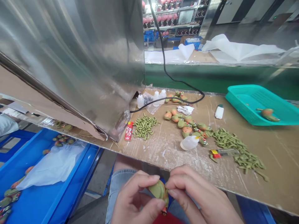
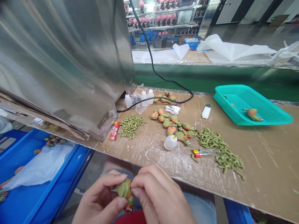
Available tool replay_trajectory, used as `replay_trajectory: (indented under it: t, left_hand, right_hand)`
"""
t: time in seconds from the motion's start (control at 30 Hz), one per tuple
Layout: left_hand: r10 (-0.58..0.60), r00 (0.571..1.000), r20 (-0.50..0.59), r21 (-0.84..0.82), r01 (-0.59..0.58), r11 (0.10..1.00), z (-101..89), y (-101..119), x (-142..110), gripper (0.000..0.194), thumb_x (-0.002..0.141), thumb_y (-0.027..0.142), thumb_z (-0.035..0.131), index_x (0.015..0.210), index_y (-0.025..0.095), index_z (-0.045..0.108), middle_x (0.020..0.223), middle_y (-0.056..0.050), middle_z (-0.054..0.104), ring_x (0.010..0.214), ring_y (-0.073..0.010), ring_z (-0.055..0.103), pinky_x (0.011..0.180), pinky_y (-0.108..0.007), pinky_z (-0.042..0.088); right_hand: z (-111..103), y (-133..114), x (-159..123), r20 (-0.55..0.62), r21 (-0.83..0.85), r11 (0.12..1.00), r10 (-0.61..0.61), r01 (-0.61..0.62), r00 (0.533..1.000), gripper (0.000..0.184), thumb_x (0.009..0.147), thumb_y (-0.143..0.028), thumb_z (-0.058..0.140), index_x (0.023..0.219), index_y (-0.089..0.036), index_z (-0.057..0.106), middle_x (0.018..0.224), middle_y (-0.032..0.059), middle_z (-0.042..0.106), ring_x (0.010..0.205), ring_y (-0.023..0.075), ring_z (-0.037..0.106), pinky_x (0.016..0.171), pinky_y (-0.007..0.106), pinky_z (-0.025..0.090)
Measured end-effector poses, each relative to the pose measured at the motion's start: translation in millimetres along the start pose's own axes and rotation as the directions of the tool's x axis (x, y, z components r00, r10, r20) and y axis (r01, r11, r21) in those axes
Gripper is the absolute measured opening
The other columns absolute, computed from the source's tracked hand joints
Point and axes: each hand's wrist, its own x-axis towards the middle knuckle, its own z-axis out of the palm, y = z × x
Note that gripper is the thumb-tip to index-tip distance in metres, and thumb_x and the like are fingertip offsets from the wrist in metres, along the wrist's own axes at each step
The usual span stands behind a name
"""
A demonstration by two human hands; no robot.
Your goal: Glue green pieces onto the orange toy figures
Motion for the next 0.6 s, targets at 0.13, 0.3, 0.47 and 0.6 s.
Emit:
replay_trajectory:
  t: [0.13,0.3,0.47,0.6]
  left_hand:
    - [-0.086,0.995,-0.045,-0.113,0.081,0.990,3.5,3.0,-1.2,0.026,0.067,0.021,0.074,0.091,0.031,0.071,0.075,0.001,0.063,0.064,-0.0116,0.060,0.055,-0.021,0.053]
    - [-0.208,0.970,-0.124,-0.275,0.168,0.947,14.0,5.7,-2.8,0.023,0.061,0.023,0.080,0.082,0.025,0.072,0.065,0.002,0.067,0.059,-0.0083,0.059,0.053,-0.016,0.049]
    - [-0.183,0.970,-0.162,-0.269,0.135,0.954,16.8,4.8,-2.8,0.025,0.058,0.026,0.081,0.081,0.025,0.073,0.067,0.002,0.064,0.061,-0.0091,0.057,0.053,-0.018,0.049]
    - [-0.171,0.966,-0.195,-0.259,0.118,0.959,19.7,4.1,-4.9,0.023,0.057,0.026,0.082,0.078,0.025,0.074,0.065,0.002,0.061,0.059,-0.0088,0.056,0.052,-0.017,0.048]
  right_hand:
    - [2.2,-1.2,0.6,0.017,0.032,0.999,0.017,-0.017,1.000,0.016,0.091,-0.009,0.043,0.089,-0.023,0.050,0.088,-0.0017,0.053,0.080,0.0109,0.054,0.070,0.020,0.044]
    - [5.8,-2.9,0.5,-0.062,0.068,0.997,0.037,-0.033,0.997,0.013,0.092,-0.012,0.046,0.091,-0.024,0.052,0.086,-0.0031,0.053,0.078,0.0081,0.055,0.068,0.015,0.045]
    - [2.6,-3.6,-1.7,-0.093,0.046,0.999,0.018,-0.014,0.995,0.012,0.091,-0.015,0.048,0.095,-0.024,0.054,0.087,-0.0020,0.054,0.081,0.0104,0.055,0.069,0.018,0.046]
    - [4.4,-4.2,-5.1,-0.100,0.047,0.999,-0.006,0.011,0.995,0.010,0.091,-0.013,0.048,0.092,-0.022,0.053,0.083,-0.0010,0.054,0.079,0.0116,0.055,0.069,0.020,0.046]
